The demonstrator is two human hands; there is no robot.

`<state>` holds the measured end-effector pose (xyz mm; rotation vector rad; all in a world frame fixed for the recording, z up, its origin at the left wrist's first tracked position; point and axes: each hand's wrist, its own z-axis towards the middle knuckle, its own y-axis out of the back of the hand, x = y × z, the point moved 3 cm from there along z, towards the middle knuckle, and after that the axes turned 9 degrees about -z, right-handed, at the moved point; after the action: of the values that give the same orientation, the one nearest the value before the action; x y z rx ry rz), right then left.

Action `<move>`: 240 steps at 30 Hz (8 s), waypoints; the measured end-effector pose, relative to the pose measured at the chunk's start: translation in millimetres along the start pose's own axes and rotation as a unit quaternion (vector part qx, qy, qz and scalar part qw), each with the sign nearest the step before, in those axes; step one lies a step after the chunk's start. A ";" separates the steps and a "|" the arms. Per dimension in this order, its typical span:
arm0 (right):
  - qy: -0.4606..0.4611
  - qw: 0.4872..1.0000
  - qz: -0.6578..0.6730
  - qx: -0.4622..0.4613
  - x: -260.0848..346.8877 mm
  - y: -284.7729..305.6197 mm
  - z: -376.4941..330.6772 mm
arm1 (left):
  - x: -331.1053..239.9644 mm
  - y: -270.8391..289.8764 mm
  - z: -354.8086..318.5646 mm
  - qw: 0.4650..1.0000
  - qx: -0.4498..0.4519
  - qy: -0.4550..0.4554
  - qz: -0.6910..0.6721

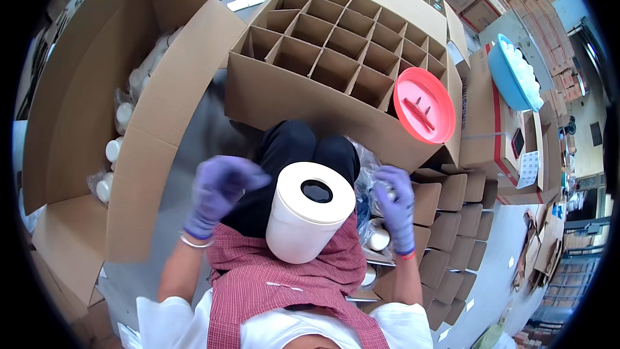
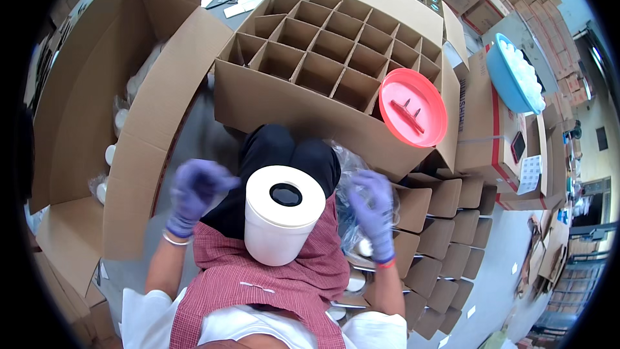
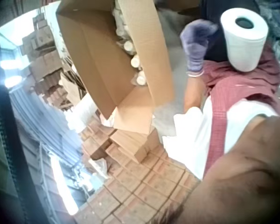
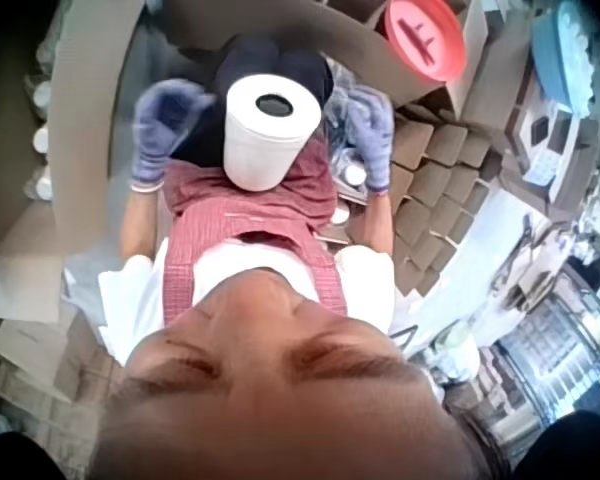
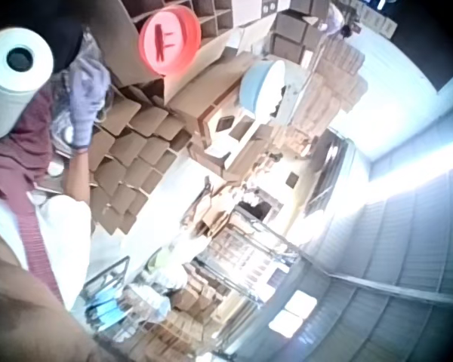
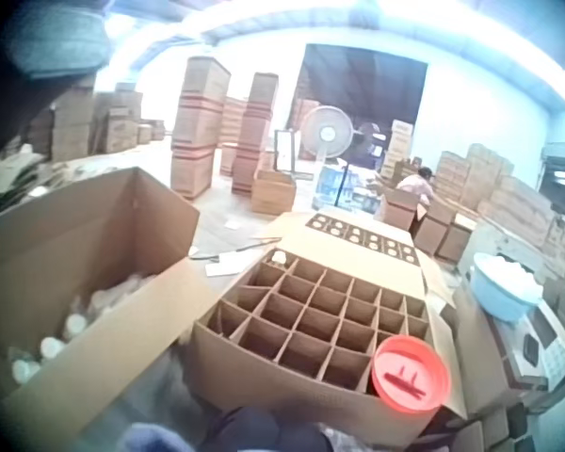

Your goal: The person assembles white electric kettles by inserting black heating elements and white lids into the kettle bodies. They then wrap each assembled kettle in a plastic bag and place it into a cardboard box. The person also places white bottle caps into a separate compartmentalized box.

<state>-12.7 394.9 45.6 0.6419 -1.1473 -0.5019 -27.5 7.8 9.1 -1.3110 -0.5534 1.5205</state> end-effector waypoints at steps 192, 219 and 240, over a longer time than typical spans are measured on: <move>-0.071 0.993 0.090 -0.007 -2.3 -52.6 43.0 | 51.3 -105.3 87.4 0.726 0.291 0.128 0.610; -0.073 0.976 0.102 0.176 60.0 29.1 -73.6 | 122.9 -59.5 -13.1 0.857 -0.128 0.319 0.383; 0.279 0.960 0.018 0.005 100.9 -10.2 -59.6 | 131.9 -23.9 -2.0 0.823 0.046 0.417 0.382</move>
<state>77.0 333.0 89.9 0.7125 -0.6255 -0.2550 -3.1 133.3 -31.2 -2.0592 0.6882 1.3198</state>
